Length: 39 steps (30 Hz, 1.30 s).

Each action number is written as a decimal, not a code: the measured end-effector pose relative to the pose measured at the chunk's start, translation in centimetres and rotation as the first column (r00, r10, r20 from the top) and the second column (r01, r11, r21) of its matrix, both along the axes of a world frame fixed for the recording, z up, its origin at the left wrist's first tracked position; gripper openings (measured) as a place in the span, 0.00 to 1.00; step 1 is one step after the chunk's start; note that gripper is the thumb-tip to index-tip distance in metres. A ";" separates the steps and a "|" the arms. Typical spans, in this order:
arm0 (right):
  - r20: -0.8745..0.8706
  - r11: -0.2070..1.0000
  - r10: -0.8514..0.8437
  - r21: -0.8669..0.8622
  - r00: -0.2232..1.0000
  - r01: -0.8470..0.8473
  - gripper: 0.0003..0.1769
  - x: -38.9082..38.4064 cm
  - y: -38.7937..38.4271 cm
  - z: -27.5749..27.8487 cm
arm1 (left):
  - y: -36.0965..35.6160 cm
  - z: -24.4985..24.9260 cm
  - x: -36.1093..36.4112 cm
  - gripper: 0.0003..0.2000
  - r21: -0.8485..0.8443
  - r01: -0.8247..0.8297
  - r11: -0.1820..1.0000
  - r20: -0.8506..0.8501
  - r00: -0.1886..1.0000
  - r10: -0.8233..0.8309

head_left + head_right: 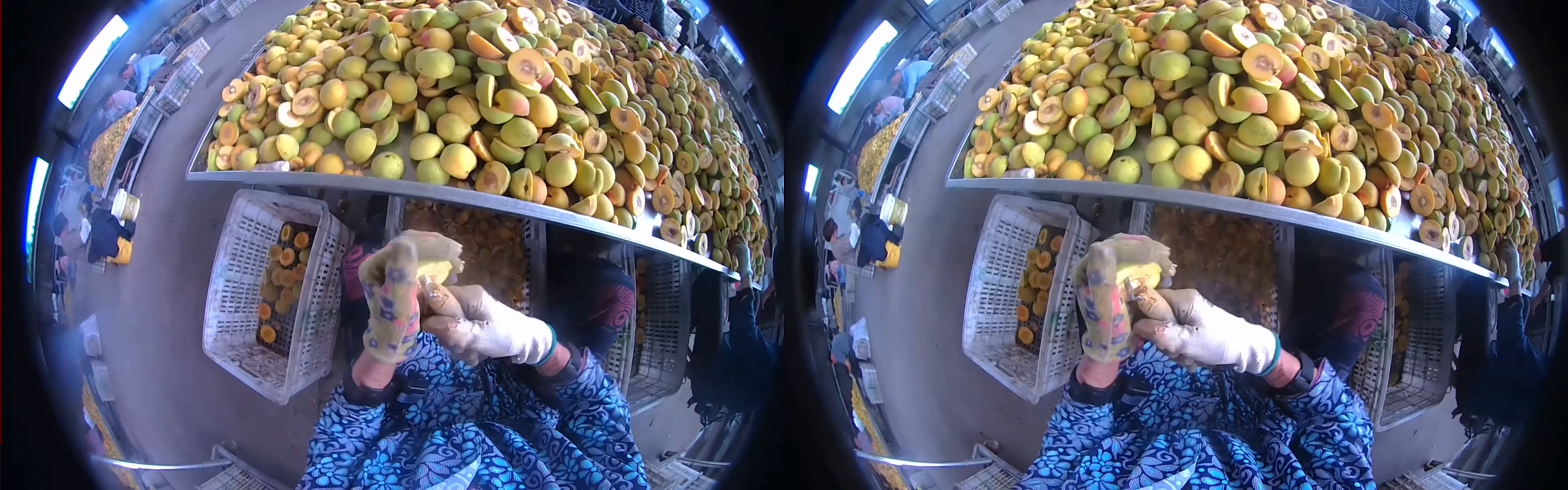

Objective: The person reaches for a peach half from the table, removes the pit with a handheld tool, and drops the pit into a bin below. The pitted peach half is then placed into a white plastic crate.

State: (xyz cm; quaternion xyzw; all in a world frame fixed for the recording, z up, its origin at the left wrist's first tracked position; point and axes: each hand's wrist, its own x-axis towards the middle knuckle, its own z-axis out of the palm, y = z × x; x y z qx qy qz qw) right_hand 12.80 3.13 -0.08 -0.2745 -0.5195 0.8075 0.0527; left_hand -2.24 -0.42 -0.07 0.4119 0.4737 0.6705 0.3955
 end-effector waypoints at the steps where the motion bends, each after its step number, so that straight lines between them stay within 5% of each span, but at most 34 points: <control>1: -0.040 0.994 0.035 0.101 0.999 -0.031 0.18 0.3 0.3 -0.6 | 0.2 0.6 -0.5 0.24 -0.003 -0.003 1.000 0.000 1.000 0.003; 2: -0.075 0.977 0.074 0.204 0.994 -0.057 0.18 0.5 0.6 -0.8 | 0.4 1.1 -0.8 0.23 -0.125 0.076 0.989 -0.021 0.997 -0.080; 3: -0.059 0.995 0.083 0.059 0.995 -0.079 0.18 0.7 0.7 -0.3 | 0.5 1.6 -1.0 0.23 -0.247 0.158 0.956 -0.032 0.985 -0.171; 6: -0.148 0.980 0.064 -0.177 0.987 -0.090 0.18 0.9 0.3 -0.9 | 0.7 2.6 -0.7 0.24 -0.263 0.172 0.949 -0.030 0.982 -0.186; 7: -0.085 0.999 0.044 -0.020 0.995 -0.046 0.18 0.7 0.2 -0.1 | 0.7 2.6 -0.9 0.24 -0.229 0.172 0.958 -0.077 0.978 -0.194; 11: 0.012 0.989 0.035 0.145 0.999 -0.036 0.19 0.1 0.0 -0.7 | 0.9 2.3 -1.4 0.26 -0.169 0.184 0.968 -0.215 0.952 -0.219; 12: 0.012 0.989 0.034 0.143 0.999 -0.036 0.19 0.2 0.1 -0.7 | 0.9 2.3 -1.1 0.26 -0.213 0.163 0.963 -0.126 0.973 -0.193; 14: -0.155 0.945 0.090 -0.298 0.984 -0.134 0.19 0.5 0.0 -0.8 | 1.1 1.9 -0.7 0.26 -0.266 0.149 0.952 -0.039 0.985 -0.165; 15: -0.153 0.987 0.066 -0.135 0.986 -0.087 0.20 0.2 0.1 0.3 | 1.1 1.5 -0.5 0.25 -0.234 0.124 0.964 0.019 0.992 -0.123; 18: -0.210 0.988 0.064 -0.127 0.976 -0.092 0.20 0.6 0.4 -0.3 | 1.6 1.7 -0.9 0.25 -0.229 0.093 0.969 0.074 0.994 -0.078; 20: -0.167 0.960 0.112 -0.236 0.980 -0.150 0.16 1.2 0.8 -0.7 | 2.9 1.9 -2.7 0.26 0.030 0.467 0.884 -0.416 0.809 -0.414; 21: -0.201 0.884 0.101 -0.430 0.974 -0.180 0.14 1.5 0.7 -0.8 | 3.0 1.8 -2.9 0.26 0.027 0.466 0.884 -0.414 0.810 -0.414; 22: -0.232 0.768 0.079 -0.605 0.970 -0.207 0.13 1.6 0.5 -0.9 | 3.0 1.8 -3.0 0.27 -0.038 0.493 0.869 -0.335 0.813 -0.475; 24: -0.320 0.721 0.065 -0.640 0.945 -0.266 0.12 1.3 0.1 -1.6 | 3.1 1.7 -3.1 0.29 -0.146 0.548 0.823 -0.172 0.806 -0.567; 26: -0.488 0.622 0.029 -0.674 0.872 -0.398 0.11 0.8 0.2 -2.2 | 2.5 1.1 -1.9 0.30 -0.095 0.474 0.876 -0.046 0.877 -0.479; 28: -0.433 0.626 0.004 -0.702 0.901 -0.340 0.11 0.9 0.0 -1.4 | 1.9 0.8 -1.4 0.31 -0.131 0.425 0.896 0.218 0.894 -0.392; 31: -0.243 0.781 0.094 -0.584 0.965 -0.223 0.13 1.2 0.7 -0.3 | 1.9 0.4 -0.6 0.32 -0.149 0.369 0.917 0.309 0.899 -0.311; 36: -0.250 0.818 0.094 -0.532 0.964 -0.218 0.16 1.0 1.3 -1.3 | 2.2 1.7 -0.7 0.28 -0.202 0.320 0.926 0.521 0.835 -0.175; 37: -0.293 0.842 0.151 -0.463 0.944 -0.278 0.18 0.7 1.5 -1.1 | 3.3 0.4 -1.5 0.27 -0.024 0.478 0.878 0.785 0.553 -0.279; 39: -0.411 0.937 0.113 -0.259 0.905 -0.235 0.20 0.5 1.4 -0.4 | 3.7 -0.2 -2.4 0.28 -0.104 0.373 0.922 0.911 0.407 -0.061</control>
